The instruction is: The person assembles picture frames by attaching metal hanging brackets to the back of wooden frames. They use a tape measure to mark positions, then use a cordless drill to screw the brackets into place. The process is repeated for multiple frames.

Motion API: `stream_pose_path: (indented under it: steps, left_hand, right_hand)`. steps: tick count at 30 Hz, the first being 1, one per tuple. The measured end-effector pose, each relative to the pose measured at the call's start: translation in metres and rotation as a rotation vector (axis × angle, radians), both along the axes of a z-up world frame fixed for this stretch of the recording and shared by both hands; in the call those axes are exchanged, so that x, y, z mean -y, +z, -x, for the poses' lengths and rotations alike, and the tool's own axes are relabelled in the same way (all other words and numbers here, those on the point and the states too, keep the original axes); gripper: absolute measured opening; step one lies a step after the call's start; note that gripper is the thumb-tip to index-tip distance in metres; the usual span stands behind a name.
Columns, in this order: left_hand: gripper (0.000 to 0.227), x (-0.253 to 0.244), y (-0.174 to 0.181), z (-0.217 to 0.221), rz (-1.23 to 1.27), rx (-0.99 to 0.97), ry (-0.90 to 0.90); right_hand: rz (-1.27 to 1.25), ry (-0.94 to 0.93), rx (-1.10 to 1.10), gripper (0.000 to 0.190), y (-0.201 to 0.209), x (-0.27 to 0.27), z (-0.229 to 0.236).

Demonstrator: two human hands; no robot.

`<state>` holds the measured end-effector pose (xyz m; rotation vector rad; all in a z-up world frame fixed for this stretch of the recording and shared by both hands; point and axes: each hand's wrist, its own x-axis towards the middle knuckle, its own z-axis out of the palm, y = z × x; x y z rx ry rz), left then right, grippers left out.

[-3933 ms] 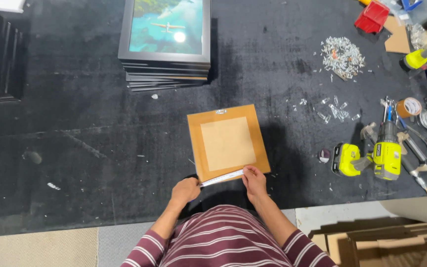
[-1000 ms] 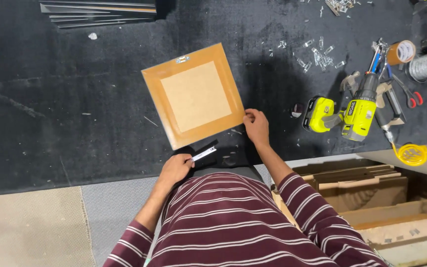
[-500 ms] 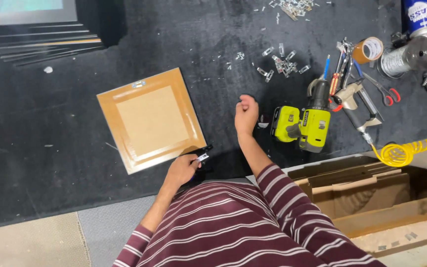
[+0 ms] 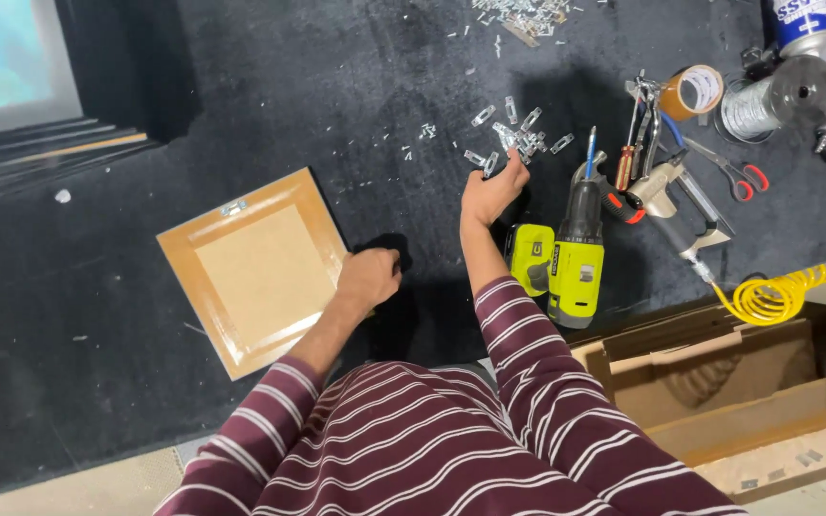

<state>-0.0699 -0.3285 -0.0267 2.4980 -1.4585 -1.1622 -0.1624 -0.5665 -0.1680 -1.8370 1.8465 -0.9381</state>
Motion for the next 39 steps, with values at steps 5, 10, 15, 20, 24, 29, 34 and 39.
stream_pose_path:
  steps: [5,10,15,20,24,29,34,39]
  left_hand:
    - [0.021,0.035,-0.016,-0.011,0.110,0.158,-0.102]
    - [0.015,0.047,-0.029,-0.020,0.318,0.405,-0.198]
    - [0.035,0.049,-0.009,-0.035,0.357,0.296,-0.130]
    - [0.056,0.034,-0.001,-0.040,0.353,0.131,0.010]
    - [0.058,0.006,0.014,-0.027,0.460,0.090,0.197]
    - [0.059,-0.045,0.031,-0.002,0.461,0.061,0.372]
    - [0.054,-0.087,0.026,0.018,0.457,0.069,0.470]
    - [0.047,-0.106,0.039,0.032,0.437,0.064,0.528]
  right_hand:
    - [0.052,-0.067,0.087,0.068,0.015,0.005,-0.007]
    - [0.135,0.020,0.020,0.060,0.046,0.021,-0.023]
    - [0.010,0.037,-0.171,0.040,0.041,0.039,-0.026]
    - [0.073,0.137,-0.062,0.026,0.049,0.034,-0.016]
    - [0.011,0.193,0.097,0.035,0.074,0.011,-0.011]
    - [-0.041,0.163,0.206,0.057,0.067,-0.006,-0.004]
    - [-0.050,0.128,0.261,0.063,0.066,-0.023,-0.001]
    - [0.087,0.029,-0.017,0.045,0.042,-0.026,-0.001]
